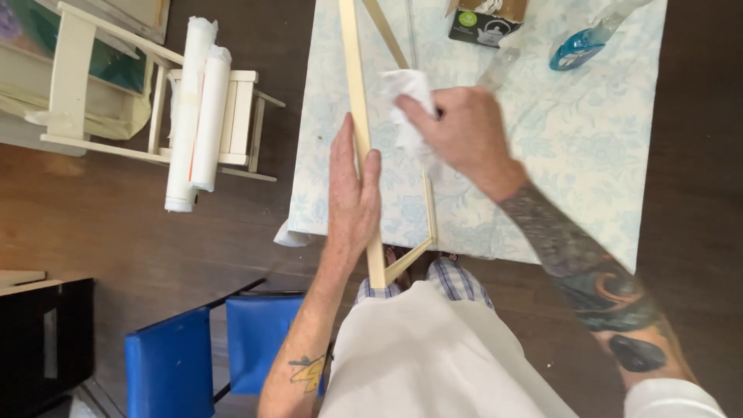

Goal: Cleaning an assembled wooden frame and its clear insert with a cloth and spray.

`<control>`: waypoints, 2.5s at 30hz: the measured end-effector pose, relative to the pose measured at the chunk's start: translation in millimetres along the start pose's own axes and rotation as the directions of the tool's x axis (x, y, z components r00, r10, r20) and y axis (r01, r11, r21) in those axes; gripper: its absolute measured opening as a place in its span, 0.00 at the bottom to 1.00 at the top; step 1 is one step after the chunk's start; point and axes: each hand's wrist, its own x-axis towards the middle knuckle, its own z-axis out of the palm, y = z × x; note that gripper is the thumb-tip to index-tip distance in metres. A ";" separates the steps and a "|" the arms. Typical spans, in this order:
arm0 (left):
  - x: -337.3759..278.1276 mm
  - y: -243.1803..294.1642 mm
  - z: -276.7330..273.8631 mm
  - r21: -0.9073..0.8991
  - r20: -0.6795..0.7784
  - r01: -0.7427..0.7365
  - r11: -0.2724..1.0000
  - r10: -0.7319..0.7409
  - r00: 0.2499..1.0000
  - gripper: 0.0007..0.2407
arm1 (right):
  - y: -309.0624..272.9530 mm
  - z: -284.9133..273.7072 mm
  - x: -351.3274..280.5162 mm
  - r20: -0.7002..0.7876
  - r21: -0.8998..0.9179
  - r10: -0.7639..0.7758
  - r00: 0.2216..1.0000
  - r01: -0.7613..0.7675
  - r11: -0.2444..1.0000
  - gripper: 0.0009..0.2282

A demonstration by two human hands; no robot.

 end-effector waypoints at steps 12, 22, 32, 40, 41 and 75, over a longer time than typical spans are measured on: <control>2.2 -25.2 -16.4 -0.163 -0.002 0.110 0.980 -0.112 0.994 0.24 | 1.3 22.6 -6.3 0.053 0.368 -0.223 0.973 0.189 0.911 0.29; 16.2 -86.7 -93.1 -0.048 -0.205 0.227 0.973 -0.232 0.951 0.20 | 221.9 36.2 -96.1 0.357 0.361 0.244 0.902 -0.374 0.854 0.09; 31.0 -252.7 -200.6 -0.256 -0.273 0.609 0.750 -0.661 0.699 0.11 | 312.3 226.8 -125.2 0.356 0.378 0.734 0.579 -0.807 0.454 0.28; 43.3 -344.5 -222.1 -0.319 -0.303 0.724 0.612 -0.790 0.534 0.12 | 343.6 356.8 -71.3 0.205 0.182 0.755 0.622 -0.783 0.595 0.20; 40.2 -360.9 -226.5 -0.342 -0.305 0.740 0.580 -0.813 0.496 0.12 | 340.4 370.1 -72.8 0.125 0.167 0.773 0.622 -0.781 0.602 0.18; 70.7 -481.3 -1.9 -0.280 0.023 0.809 0.517 -0.839 0.544 0.10 | 344.8 192.9 -168.8 -0.126 0.116 0.978 0.165 -0.977 0.179 0.29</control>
